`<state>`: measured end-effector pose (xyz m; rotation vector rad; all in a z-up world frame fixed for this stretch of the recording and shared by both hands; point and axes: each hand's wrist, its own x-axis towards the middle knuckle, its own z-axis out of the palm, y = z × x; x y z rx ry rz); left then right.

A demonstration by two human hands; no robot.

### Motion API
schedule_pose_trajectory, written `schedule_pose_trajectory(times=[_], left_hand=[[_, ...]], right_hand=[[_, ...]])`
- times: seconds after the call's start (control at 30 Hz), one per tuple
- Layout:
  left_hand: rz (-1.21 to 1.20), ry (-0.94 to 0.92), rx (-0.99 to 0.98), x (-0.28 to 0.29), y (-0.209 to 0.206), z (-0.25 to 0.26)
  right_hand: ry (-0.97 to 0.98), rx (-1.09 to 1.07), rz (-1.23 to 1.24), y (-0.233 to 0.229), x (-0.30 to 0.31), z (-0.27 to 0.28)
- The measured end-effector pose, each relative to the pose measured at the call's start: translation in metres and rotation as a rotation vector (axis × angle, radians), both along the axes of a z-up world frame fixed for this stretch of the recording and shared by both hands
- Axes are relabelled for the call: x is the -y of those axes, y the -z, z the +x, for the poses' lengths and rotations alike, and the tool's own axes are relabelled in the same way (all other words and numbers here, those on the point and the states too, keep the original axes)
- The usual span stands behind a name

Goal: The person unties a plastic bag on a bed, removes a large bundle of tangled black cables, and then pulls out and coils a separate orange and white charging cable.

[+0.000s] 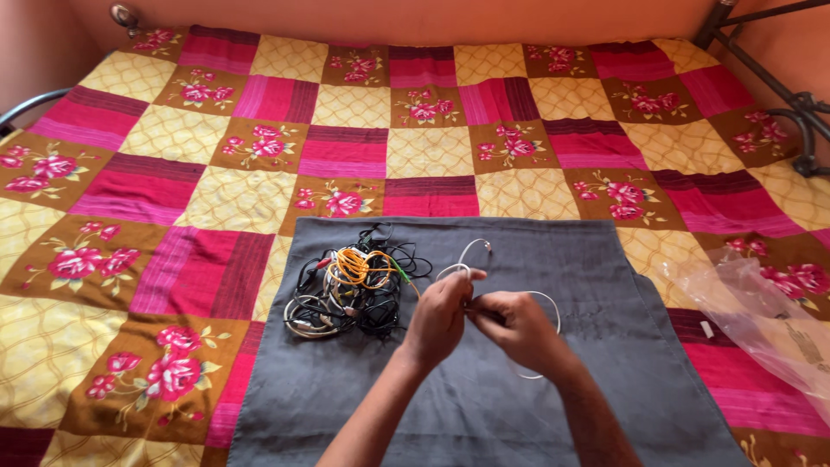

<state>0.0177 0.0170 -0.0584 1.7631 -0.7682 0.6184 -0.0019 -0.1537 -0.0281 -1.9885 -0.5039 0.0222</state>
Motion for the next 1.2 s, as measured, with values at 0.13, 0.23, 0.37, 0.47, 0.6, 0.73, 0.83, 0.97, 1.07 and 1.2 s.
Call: schedule_pose_trajectory(times=[0.13,0.23,0.37,0.47,0.6,0.73,0.83,0.97,1.07,1.2], left_hand=[[-0.065,0.093,-0.037,0.008,-0.004,-0.012],[0.041,0.063,-0.025,0.015,-0.007,-0.018],[-0.024,0.118,-0.148,0.020,-0.011,-0.021],[-0.048,0.316,-0.368,0.018,-0.014,-0.026],[-0.099,0.528,-0.670,0.017,-0.011,-0.025],[-0.314,0.789,-0.835,0.014,0.005,-0.015],[-0.451,0.880,-0.856,0.012,0.008,-0.010],[-0.638,0.844,-0.989,0.008,-0.007,-0.016],[-0.744,0.827,-0.892,0.010,-0.009,-0.009],[-0.748,0.625,-0.663,0.013,-0.009,0.010]], right_hand=[[-0.007,0.018,0.022,-0.025,0.007,0.001],[-0.016,0.073,-0.160,-0.049,0.016,0.004],[-0.077,0.102,-0.079,-0.067,0.032,0.007],[-0.119,0.117,-0.021,-0.067,0.049,0.017],[-0.122,0.124,0.185,-0.040,0.058,0.033],[-0.138,0.090,0.505,-0.001,0.058,0.038],[-0.128,0.049,0.675,0.031,0.043,0.038],[-0.012,-0.233,0.886,0.054,0.017,0.033],[0.172,-0.340,0.784,0.063,0.001,0.031],[0.147,-0.337,0.565,0.072,-0.004,0.032]])
